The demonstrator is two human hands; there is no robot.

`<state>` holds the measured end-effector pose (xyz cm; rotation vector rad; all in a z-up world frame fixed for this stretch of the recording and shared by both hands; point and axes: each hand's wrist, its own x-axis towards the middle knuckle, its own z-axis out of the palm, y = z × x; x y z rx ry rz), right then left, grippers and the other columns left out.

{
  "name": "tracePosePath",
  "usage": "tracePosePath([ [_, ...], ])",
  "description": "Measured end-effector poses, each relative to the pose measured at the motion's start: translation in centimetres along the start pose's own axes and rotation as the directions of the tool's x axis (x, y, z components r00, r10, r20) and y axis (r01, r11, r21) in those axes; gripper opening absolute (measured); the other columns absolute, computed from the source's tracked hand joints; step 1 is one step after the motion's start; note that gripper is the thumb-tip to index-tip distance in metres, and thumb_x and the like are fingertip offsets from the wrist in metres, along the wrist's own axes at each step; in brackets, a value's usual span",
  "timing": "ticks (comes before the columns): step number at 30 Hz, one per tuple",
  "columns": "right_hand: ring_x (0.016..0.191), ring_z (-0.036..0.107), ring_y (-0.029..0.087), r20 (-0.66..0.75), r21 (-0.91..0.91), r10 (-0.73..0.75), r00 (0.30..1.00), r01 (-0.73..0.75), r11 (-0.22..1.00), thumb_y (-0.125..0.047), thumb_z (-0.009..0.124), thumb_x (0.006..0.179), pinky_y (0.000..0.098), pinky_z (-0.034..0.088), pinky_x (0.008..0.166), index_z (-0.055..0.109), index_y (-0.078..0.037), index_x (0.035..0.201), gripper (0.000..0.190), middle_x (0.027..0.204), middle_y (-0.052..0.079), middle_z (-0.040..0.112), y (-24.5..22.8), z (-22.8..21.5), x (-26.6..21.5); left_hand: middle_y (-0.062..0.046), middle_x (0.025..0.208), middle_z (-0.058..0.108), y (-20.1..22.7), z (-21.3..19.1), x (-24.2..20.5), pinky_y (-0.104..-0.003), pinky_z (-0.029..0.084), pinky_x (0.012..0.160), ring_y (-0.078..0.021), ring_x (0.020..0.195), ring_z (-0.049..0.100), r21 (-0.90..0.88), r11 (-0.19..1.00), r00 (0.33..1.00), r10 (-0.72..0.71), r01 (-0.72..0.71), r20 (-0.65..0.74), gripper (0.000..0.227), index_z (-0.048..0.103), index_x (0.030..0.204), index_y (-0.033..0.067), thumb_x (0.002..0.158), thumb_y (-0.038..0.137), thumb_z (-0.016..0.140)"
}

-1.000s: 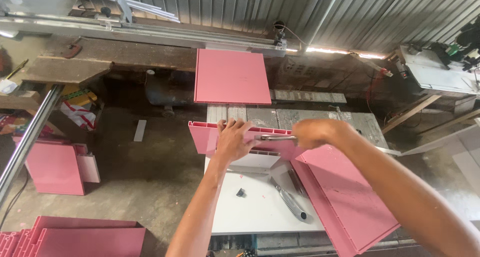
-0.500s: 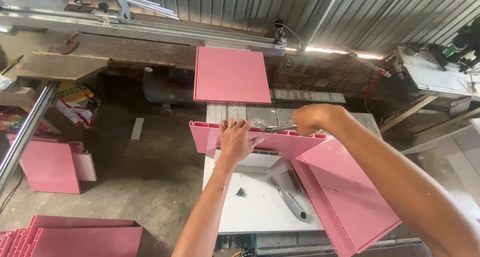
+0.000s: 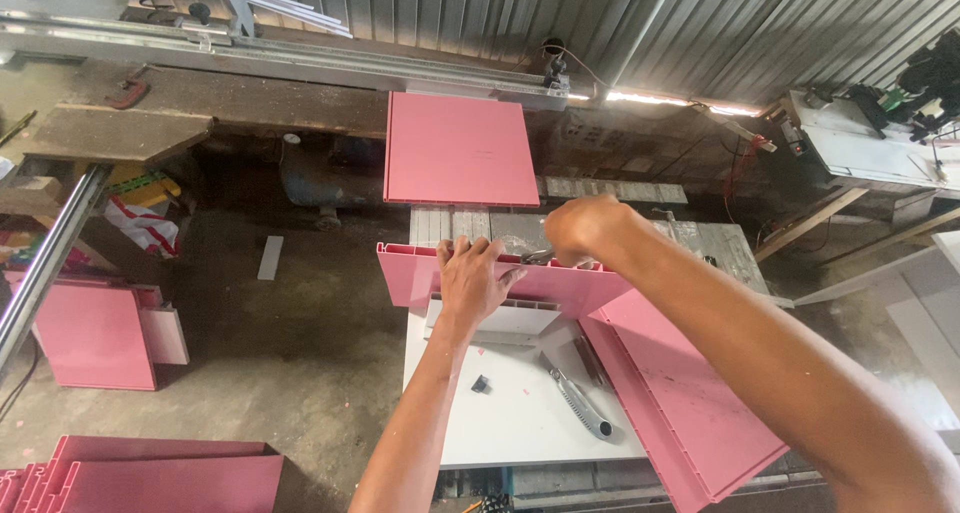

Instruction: The person joins pink plastic panels together using metal clips and a pair of pliers, then uses a utility knife to trim a white plastic component.

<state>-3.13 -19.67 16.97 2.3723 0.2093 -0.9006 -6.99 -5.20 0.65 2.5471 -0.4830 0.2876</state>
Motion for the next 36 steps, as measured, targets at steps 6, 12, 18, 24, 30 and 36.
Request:
tracePosePath([
  [6,0.08,0.077,0.025,-0.041,0.126,0.018,0.999,-0.012,0.992,-0.018,0.064,0.073,0.0489,0.06,0.072,0.082,-0.017,0.086,0.022,0.077,0.002,0.078,-1.2,0.3,1.1,0.0,0.092,0.065,-0.1,0.5,0.0,-0.051,0.032,0.1,-0.0223,0.096,0.054,0.003,1.0,1.0,0.0,0.0,-0.029,0.035,0.066,0.098,0.0222,0.084,0.052,0.077],
  [12,0.104,0.074,0.03,-0.096,0.148,0.025,0.995,-0.011,0.989,-0.037,0.059,0.084,0.0503,0.055,0.092,0.079,-0.011,0.11,0.042,0.107,0.012,0.078,0.9,-0.1,-3.1,-0.001,0.086,0.062,-0.7,2.0,0.2,-0.052,0.032,0.1,-0.0245,0.094,0.053,-0.012,1.0,0.992,0.02,-0.022,-0.127,0.038,0.065,0.095,0.0224,0.079,0.055,0.078],
  [18,0.123,0.064,0.043,-0.074,0.428,-0.096,0.993,0.119,0.896,-0.053,0.043,0.092,0.0511,0.05,0.107,0.078,-0.001,0.11,0.066,0.122,0.024,0.073,4.4,1.7,-7.3,-0.001,0.087,0.063,-0.6,1.6,0.2,-0.051,0.034,0.096,-0.0233,0.093,0.054,0.018,0.999,0.99,0.037,-0.034,-0.14,0.039,0.066,0.092,0.0218,0.08,0.057,0.077],
  [24,0.065,0.072,0.024,-0.009,0.438,-0.149,0.989,0.138,0.889,-0.088,0.041,0.089,0.0378,0.061,0.075,0.077,-0.001,0.082,0.094,0.073,0.015,0.073,3.5,1.8,0.2,0.001,0.087,0.062,-0.9,2.0,-0.1,-0.05,0.034,0.096,-0.0231,0.093,0.054,0.011,0.999,0.986,0.041,-0.04,-0.16,0.038,0.067,0.096,0.023,0.079,0.055,0.079],
  [30,0.069,0.066,0.008,-0.167,0.252,0.485,0.858,-0.439,0.863,-0.047,0.056,0.098,0.0321,0.052,0.064,0.076,-0.025,0.08,0.035,0.071,-0.013,0.062,-6.4,-1.2,0.8,0.003,0.092,0.06,-2.7,5.5,0.2,-0.049,0.036,0.094,-0.0229,0.099,0.051,0.043,0.999,0.982,0.028,-0.021,-0.188,0.029,0.065,0.087,0.0243,0.077,0.048,0.079],
  [36,0.06,0.062,0.022,-0.659,-0.313,-0.318,0.682,0.135,0.94,-0.027,0.066,0.093,0.0371,0.05,0.05,0.072,-0.015,0.071,0.026,0.067,0.007,0.063,0.8,4.6,0.4,0.0,0.087,0.058,-1.1,2.6,-0.3,-0.051,0.036,0.097,-0.0245,0.096,0.053,0.03,0.999,0.992,0.026,-0.022,-0.124,0.034,0.064,0.092,0.0221,0.079,0.05,0.078],
])
